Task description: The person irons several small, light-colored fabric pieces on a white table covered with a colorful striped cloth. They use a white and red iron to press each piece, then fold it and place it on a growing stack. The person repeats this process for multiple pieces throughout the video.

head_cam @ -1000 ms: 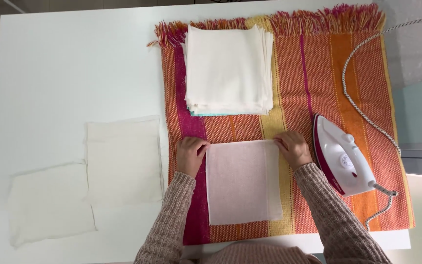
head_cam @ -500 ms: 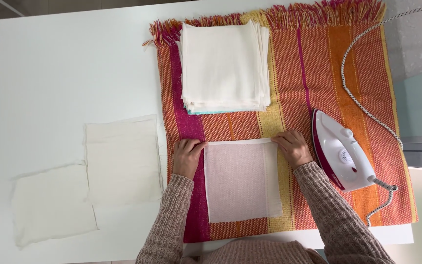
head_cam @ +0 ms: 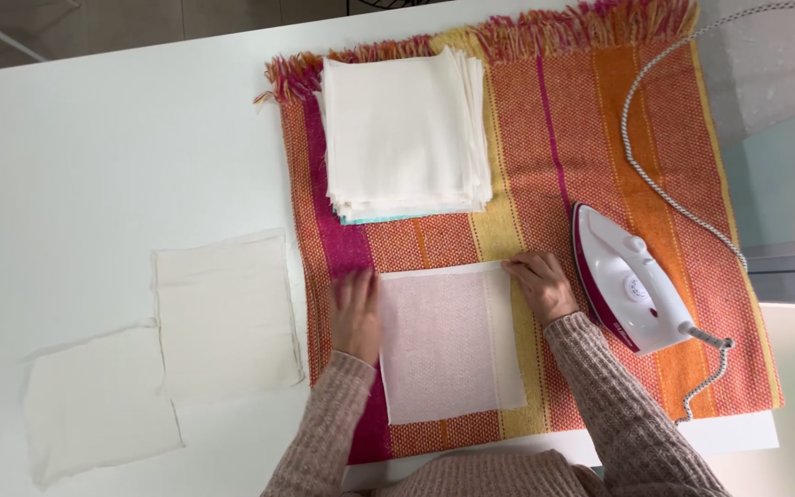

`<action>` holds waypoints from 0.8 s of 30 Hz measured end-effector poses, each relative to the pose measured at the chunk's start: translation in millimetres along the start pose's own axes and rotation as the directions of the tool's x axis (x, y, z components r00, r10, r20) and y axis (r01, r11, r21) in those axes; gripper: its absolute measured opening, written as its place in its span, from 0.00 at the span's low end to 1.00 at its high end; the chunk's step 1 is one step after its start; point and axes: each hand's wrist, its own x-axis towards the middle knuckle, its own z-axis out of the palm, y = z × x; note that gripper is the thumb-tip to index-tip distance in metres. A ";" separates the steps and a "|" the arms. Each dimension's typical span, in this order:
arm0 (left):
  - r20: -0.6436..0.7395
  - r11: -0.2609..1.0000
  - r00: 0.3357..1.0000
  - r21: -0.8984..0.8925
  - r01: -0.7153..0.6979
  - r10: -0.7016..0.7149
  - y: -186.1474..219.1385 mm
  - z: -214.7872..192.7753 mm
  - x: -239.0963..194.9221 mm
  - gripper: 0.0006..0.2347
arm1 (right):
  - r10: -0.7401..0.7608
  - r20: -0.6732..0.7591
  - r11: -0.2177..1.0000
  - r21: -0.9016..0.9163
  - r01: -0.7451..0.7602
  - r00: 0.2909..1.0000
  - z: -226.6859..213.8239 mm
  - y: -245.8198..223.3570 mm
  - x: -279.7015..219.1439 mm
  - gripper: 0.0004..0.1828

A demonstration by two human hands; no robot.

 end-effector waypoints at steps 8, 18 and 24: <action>0.080 0.943 0.982 -0.302 -0.140 0.171 145.7 13.0 25.2 0.26 | -0.011 0.008 1.000 0.030 0.010 1.000 1.3 1.0 -5.5 0.08; 0.235 0.933 0.946 -0.333 -0.138 0.224 152.8 20.5 33.6 0.30 | 0.035 0.008 0.847 -0.531 -0.025 0.999 -156.4 23.9 51.0 0.31; 0.129 0.941 0.970 -0.298 -0.159 0.205 151.4 20.9 31.9 0.29 | 0.823 0.492 0.508 -0.416 -0.755 0.283 -206.2 11.5 67.6 0.28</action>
